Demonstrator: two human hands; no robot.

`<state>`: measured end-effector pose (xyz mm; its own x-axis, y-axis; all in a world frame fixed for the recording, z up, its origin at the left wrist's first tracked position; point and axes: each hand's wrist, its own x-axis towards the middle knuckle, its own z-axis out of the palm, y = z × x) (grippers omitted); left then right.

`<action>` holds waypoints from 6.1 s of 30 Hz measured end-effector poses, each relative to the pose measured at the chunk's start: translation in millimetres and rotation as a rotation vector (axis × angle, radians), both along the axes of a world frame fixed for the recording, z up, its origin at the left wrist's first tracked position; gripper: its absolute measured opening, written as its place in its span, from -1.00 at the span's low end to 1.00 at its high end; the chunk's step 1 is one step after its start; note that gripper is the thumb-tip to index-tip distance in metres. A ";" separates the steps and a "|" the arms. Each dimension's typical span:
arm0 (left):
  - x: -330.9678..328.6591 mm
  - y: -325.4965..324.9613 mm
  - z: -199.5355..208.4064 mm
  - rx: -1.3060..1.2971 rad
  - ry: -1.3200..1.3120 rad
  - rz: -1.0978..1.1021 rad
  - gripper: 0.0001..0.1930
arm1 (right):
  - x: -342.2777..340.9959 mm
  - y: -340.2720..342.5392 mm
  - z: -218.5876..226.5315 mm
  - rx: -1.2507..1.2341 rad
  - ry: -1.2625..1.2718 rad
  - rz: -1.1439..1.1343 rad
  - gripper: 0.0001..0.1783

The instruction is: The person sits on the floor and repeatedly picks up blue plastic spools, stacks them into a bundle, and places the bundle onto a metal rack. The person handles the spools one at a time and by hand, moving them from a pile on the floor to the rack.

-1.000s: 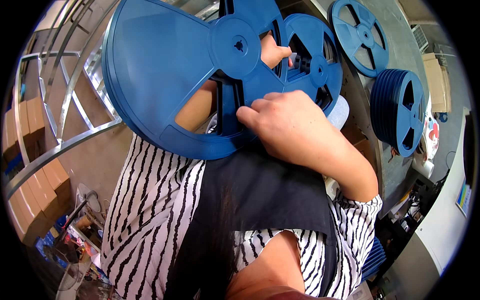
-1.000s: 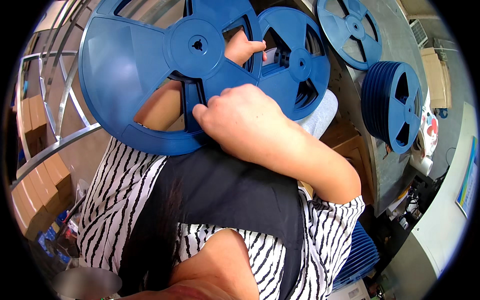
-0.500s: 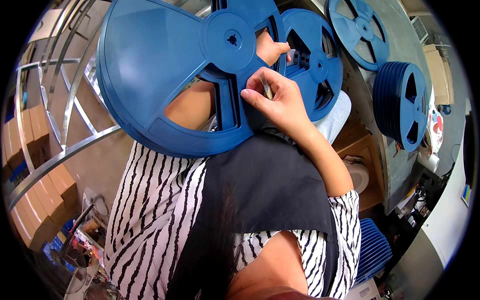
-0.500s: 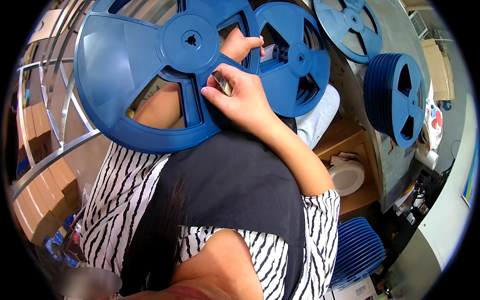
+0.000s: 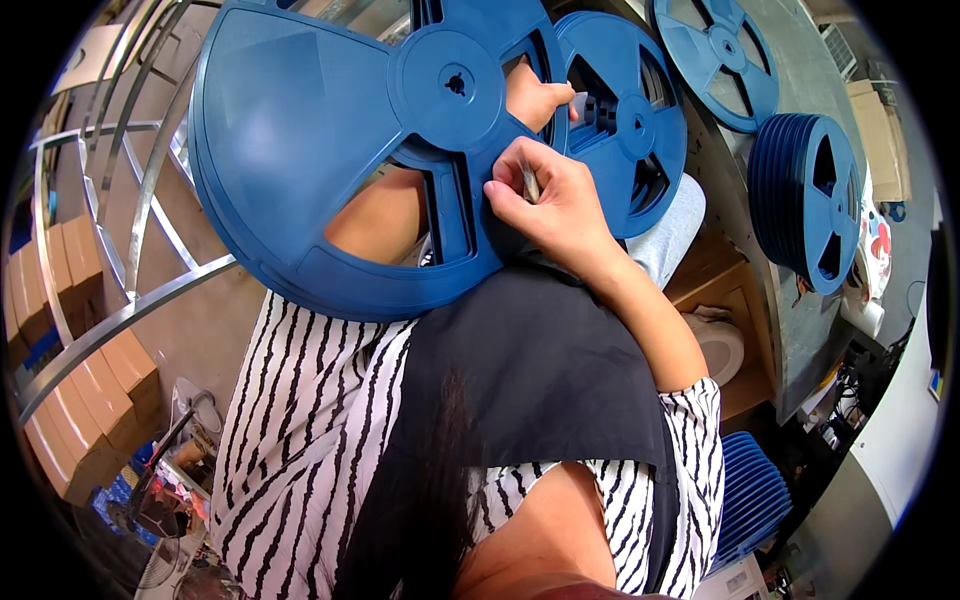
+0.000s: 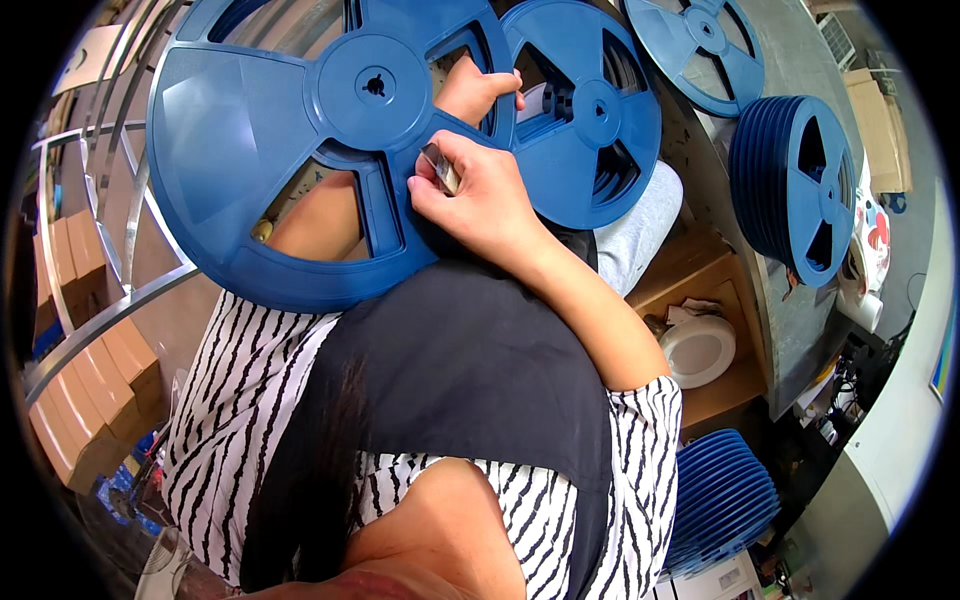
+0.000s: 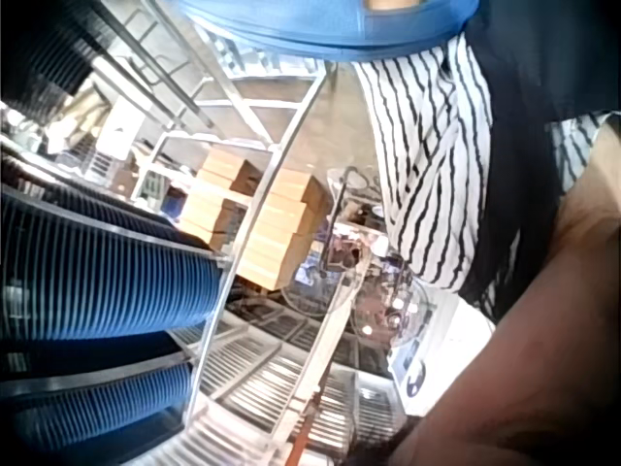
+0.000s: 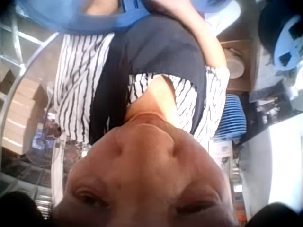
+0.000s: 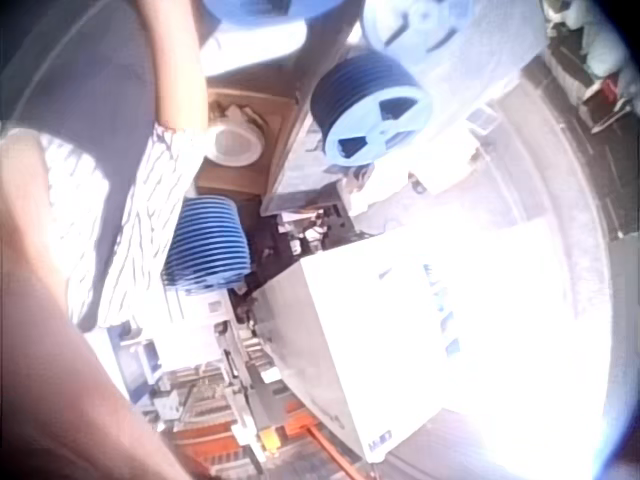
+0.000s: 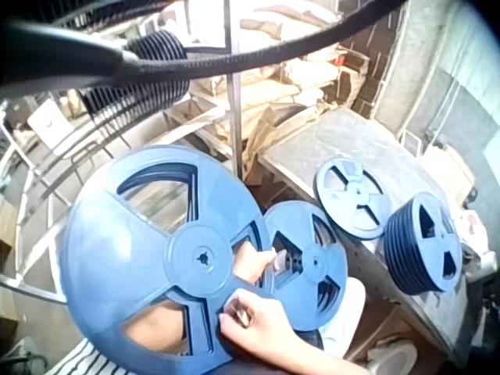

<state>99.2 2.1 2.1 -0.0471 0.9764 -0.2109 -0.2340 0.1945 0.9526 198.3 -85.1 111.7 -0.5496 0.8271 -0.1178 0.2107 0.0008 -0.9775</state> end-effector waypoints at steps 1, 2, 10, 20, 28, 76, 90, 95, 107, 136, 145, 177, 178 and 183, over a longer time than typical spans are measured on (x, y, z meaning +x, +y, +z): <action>-0.3 -0.2 -2.1 0.006 0.000 0.005 -0.91 | 1.1 -0.1 -0.9 -0.041 0.031 0.004 -0.82; 0.5 0.6 -3.3 0.003 0.000 0.007 -0.91 | 2.1 -0.3 -1.1 -0.122 0.042 0.013 -0.82; -15.7 -1.9 -2.0 -0.137 -0.046 -0.109 -0.84 | 5.6 3.8 -6.4 -0.092 0.097 0.026 -0.83; -48.7 -31.8 -8.5 -0.250 -0.243 -0.235 -0.82 | 173.5 37.7 -139.8 -0.353 -0.057 -0.938 -0.82; -51.0 -35.0 -11.1 -0.276 -0.277 -0.207 -0.81 | 170.7 48.1 -156.7 -0.361 -0.259 -0.792 -0.82; -64.9 -42.7 -21.0 -0.173 -0.431 -0.221 -0.74 | 170.7 16.9 -147.6 -0.062 0.692 -1.216 -0.49; -43.7 -36.8 31.8 -0.221 -0.546 -0.219 -0.52 | 121.8 1.4 68.6 0.322 0.740 -0.782 -0.36; -38.1 -37.6 43.3 -0.207 -0.608 -0.301 -0.48 | 77.8 -18.9 126.8 0.559 0.605 -0.495 -0.36; -19.2 -18.2 41.1 -0.099 -0.532 -0.453 -0.46 | -35.7 -59.7 86.5 0.759 0.327 0.104 -0.45; -2.4 11.7 -0.4 0.210 0.190 0.022 -0.27 | 47.0 1.5 26.0 0.926 -0.228 -0.187 -0.63; -0.2 8.1 -7.8 0.199 0.477 0.051 -0.35 | 49.9 9.7 47.9 1.235 -0.511 0.004 -0.74; 0.3 15.6 -30.1 0.142 0.737 -0.022 -0.59 | 31.9 -8.0 -26.5 -0.180 0.288 -0.096 -0.86; -1.0 16.3 -33.3 0.128 0.704 -0.024 -0.62 | 29.9 -8.2 -26.5 -0.177 0.288 -0.095 -0.86; 7.6 4.5 7.8 0.145 0.785 0.022 -0.75 | 26.6 -6.1 -15.0 -0.271 0.251 -0.069 -0.86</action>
